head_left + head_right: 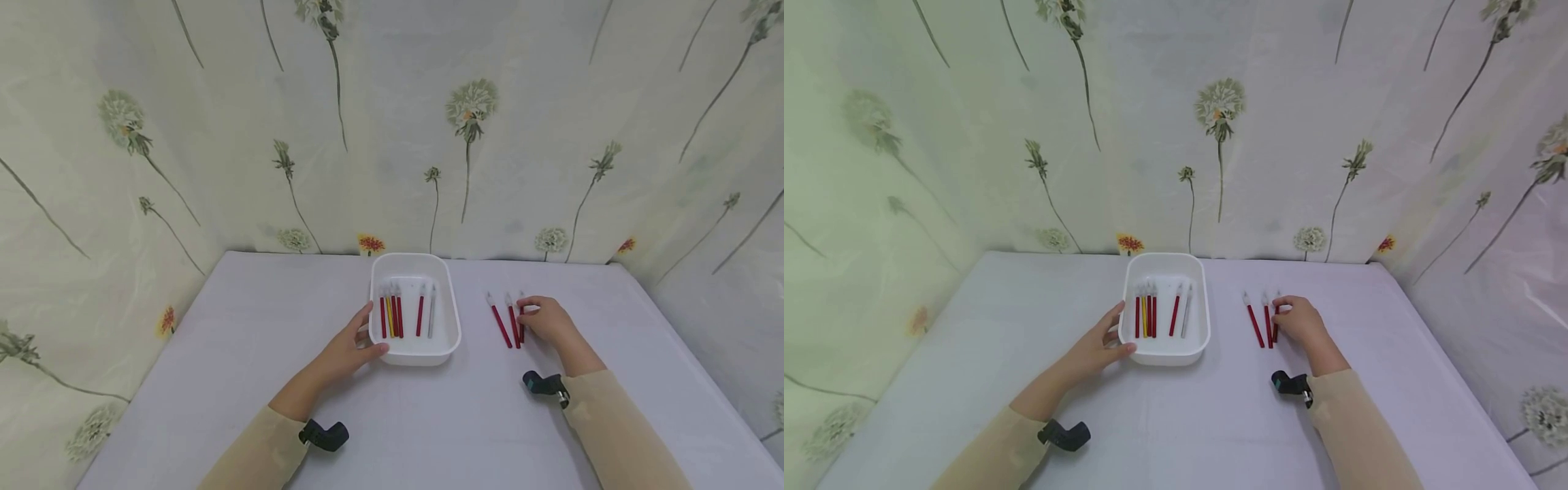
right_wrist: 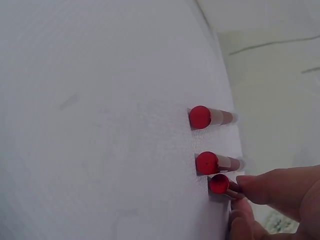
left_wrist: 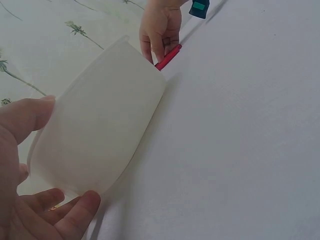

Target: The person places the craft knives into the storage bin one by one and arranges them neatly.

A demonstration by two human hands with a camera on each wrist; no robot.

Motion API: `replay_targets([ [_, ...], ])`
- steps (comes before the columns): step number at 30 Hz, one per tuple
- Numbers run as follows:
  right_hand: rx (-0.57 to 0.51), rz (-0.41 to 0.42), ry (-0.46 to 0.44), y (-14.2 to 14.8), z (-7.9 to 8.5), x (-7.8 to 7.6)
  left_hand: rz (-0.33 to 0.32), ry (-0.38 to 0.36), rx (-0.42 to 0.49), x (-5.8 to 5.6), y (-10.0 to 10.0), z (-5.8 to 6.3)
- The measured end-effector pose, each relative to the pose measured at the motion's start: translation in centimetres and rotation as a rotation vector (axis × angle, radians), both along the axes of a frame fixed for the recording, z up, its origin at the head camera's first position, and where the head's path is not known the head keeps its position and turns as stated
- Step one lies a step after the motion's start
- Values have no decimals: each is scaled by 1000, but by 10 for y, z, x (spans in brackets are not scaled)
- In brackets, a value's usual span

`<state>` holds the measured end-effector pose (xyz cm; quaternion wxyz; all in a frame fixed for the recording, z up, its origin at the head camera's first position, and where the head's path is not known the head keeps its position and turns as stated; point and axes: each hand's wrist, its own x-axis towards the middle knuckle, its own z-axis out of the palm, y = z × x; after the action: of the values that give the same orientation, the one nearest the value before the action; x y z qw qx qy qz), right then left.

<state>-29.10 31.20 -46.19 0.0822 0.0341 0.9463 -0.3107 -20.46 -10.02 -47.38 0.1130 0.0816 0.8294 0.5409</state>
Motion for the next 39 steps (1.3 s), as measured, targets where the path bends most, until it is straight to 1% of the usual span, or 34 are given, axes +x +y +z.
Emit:
replay_targets([
  [7,-43,-3,-1,3,0,2,-2,-1,-1,0,0,1],
  [15,-115,-40,-28,5,-3,6,-1,0,13,1,1,0],
  [22,-164,-69,-64,7,0,10,2,2,-3,2,1,1],
  [34,-249,-71,-89,-1,16,21,2,-5,10,1,0,0],
  [39,-245,-51,-89,-7,23,25,4,-6,9,0,0,0],
])
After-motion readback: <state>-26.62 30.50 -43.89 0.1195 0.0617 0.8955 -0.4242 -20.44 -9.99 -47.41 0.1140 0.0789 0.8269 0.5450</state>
